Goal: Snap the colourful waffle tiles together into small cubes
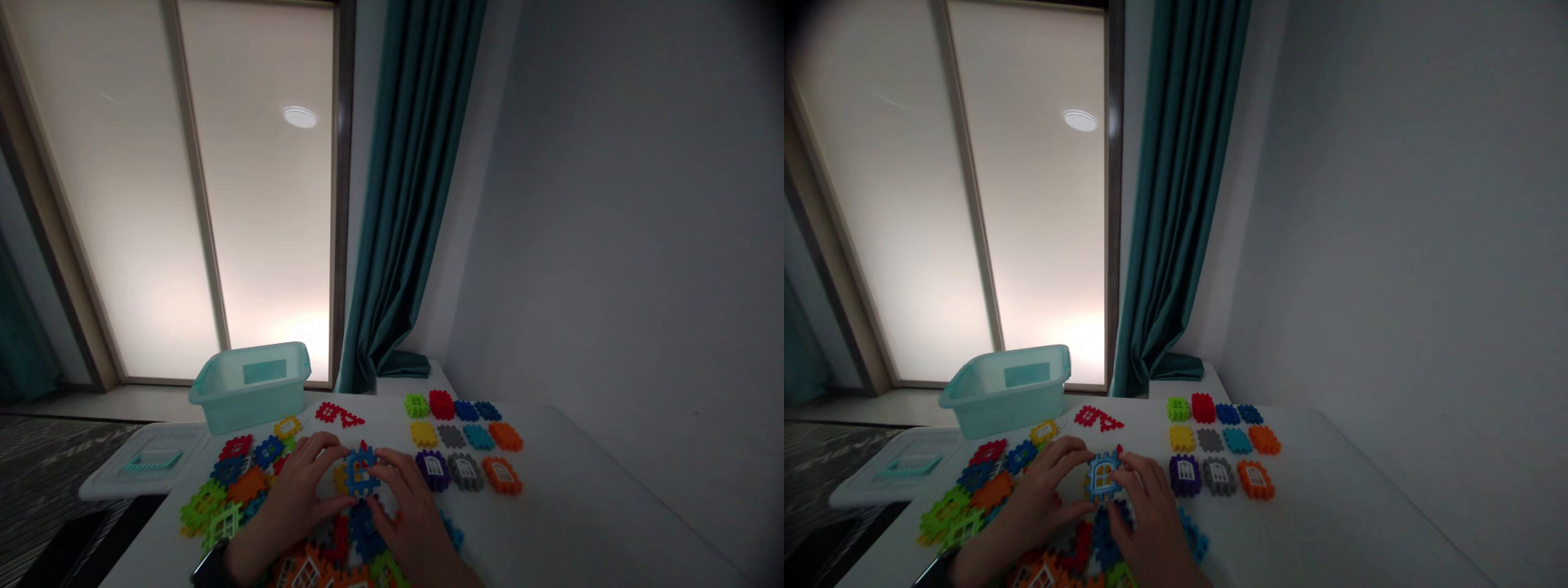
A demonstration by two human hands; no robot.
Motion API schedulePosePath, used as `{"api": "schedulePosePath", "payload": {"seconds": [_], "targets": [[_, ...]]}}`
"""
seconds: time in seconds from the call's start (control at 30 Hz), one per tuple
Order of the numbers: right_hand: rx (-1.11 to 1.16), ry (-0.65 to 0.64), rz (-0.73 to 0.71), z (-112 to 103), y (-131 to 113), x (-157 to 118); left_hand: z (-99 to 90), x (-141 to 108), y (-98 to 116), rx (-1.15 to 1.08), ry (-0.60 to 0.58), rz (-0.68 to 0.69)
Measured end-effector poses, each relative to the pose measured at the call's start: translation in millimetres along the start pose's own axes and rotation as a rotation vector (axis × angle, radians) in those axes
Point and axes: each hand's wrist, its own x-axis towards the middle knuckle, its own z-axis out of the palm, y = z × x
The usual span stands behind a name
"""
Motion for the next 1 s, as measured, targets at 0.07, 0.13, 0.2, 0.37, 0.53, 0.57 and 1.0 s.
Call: {"api": "schedulePosePath", "payload": {"seconds": [0.07, 0.13, 0.2, 0.37, 0.53, 0.57, 1.0], "targets": [[-0.024, 0.008, -0.006, -1, 1, 0, 0.6, 2, 2, 0.004, -0.003, 0.014], [-0.048, 0.013, -0.009, -2, 3, 1, 1.0, 6, 4, 0.019, -0.002, 0.033], [-0.072, 0.014, -0.01, -4, 4, 2, 1.4, 10, 5, 0.044, 0.0, 0.047], [-0.149, 0.015, -0.007, -7, 6, 3, 4.0, 18, 7, 0.087, -0.026, 0.065], [-0.211, -0.011, 0.003, -13, 7, 6, 9.8, 25, 8, 0.081, -0.047, 0.069], [-0.224, -0.018, 0.003, -15, 7, 7, 11.3, 26, 9, 0.076, -0.05, 0.069], [-0.326, 0.062, 0.003, -36, 23, 16, 28.2, 59, 27, -0.003, -0.061, 0.073]]}}
